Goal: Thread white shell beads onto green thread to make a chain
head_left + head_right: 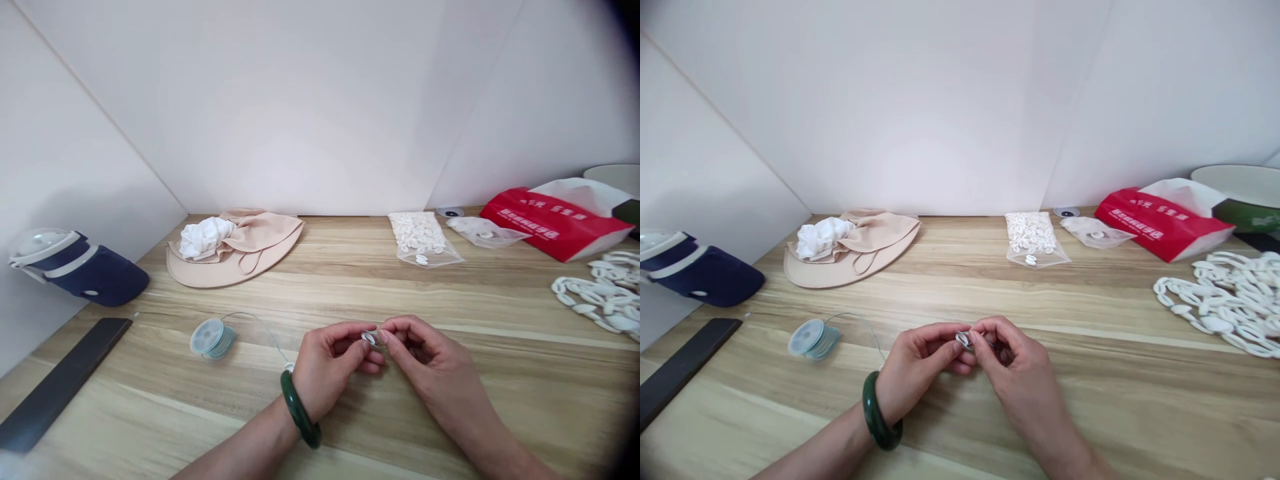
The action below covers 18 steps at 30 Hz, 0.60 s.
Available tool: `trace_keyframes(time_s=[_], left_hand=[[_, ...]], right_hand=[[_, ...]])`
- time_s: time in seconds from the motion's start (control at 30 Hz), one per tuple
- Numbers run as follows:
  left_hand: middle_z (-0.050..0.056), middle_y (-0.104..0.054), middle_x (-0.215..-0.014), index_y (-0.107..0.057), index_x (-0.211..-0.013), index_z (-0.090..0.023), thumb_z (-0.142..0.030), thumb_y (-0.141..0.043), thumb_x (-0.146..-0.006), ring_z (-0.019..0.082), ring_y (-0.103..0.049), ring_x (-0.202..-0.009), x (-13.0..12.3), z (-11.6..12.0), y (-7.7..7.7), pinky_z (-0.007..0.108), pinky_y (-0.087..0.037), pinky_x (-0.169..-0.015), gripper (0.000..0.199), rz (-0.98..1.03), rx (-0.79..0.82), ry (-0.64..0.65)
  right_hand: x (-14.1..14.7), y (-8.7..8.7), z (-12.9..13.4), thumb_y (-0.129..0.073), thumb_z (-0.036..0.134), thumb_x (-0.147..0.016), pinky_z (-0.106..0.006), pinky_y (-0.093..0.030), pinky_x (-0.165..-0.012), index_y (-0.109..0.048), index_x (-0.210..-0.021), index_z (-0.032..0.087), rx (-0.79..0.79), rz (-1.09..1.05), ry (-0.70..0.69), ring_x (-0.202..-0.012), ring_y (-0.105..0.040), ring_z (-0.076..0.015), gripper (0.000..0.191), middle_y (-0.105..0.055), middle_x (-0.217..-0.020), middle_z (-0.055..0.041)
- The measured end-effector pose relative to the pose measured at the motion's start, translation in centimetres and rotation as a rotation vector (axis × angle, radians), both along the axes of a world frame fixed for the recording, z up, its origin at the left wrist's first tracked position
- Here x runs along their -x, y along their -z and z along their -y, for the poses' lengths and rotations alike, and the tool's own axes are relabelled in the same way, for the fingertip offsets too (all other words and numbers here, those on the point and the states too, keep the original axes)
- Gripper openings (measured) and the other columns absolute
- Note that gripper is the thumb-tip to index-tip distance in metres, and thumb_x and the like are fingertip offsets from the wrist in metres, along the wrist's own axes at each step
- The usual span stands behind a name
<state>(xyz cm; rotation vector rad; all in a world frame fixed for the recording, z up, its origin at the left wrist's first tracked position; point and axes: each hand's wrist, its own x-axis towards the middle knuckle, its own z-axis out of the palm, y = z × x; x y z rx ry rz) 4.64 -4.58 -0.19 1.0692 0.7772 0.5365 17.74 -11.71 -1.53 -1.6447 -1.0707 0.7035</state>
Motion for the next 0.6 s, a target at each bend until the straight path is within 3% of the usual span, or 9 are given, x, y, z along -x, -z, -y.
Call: trace_keyframes(time_s=[0.13, 0.33, 0.5, 0.6], left_hand=[[0.012, -0.071, -0.077, -0.070, -0.091, -0.006, -0.035, -0.067, -0.075, 0.020, -0.068, -0.069, 0.11, 0.11, -0.27, 0.032, -0.057, -0.067, 0.033, 0.001, -0.015, 0.008], [0.010, -0.069, -0.073, -0.068, -0.078, -0.007, -0.037, -0.065, -0.077, 0.020, -0.068, -0.065, 0.20, 0.00, -0.17, 0.028, -0.057, -0.056, 0.030, -0.017, -0.007, -0.034], [0.008, -0.070, -0.070, -0.066, -0.072, -0.010, -0.037, -0.066, -0.075, 0.019, -0.068, -0.061, 0.26, -0.05, -0.09, 0.027, -0.056, -0.051, 0.028, -0.045, -0.026, -0.058], [0.007, -0.069, -0.070, -0.065, -0.071, -0.011, -0.036, -0.066, -0.075, 0.020, -0.068, -0.062, 0.25, -0.06, -0.19, 0.027, -0.057, -0.052, 0.025, -0.037, -0.043, -0.063]], right_hand=[[-0.14, 0.00, -0.08, -0.058, 0.035, -0.079, -0.021, -0.043, -0.048, -0.062, -0.077, 0.019, 0.002, 0.001, 0.033, -0.055, -0.055, -0.0127, 0.016, -0.062, -0.063, 0.0003], [0.06, -0.05, -0.23, -0.056, 0.036, -0.080, -0.021, -0.041, -0.047, -0.062, -0.076, 0.019, 0.032, 0.008, -0.034, -0.052, -0.052, -0.0113, 0.018, -0.059, -0.062, 0.0013], [0.29, 0.03, -0.14, -0.058, 0.037, -0.078, -0.020, -0.035, -0.042, -0.063, -0.082, 0.020, 0.059, 0.021, -0.044, -0.046, -0.041, -0.0098, 0.018, -0.041, -0.052, 0.0063], [0.26, -0.08, -0.07, -0.058, 0.037, -0.078, -0.020, -0.033, -0.042, -0.064, -0.077, 0.020, 0.066, 0.064, -0.045, -0.045, -0.038, -0.0095, 0.018, -0.039, -0.051, 0.0064]])
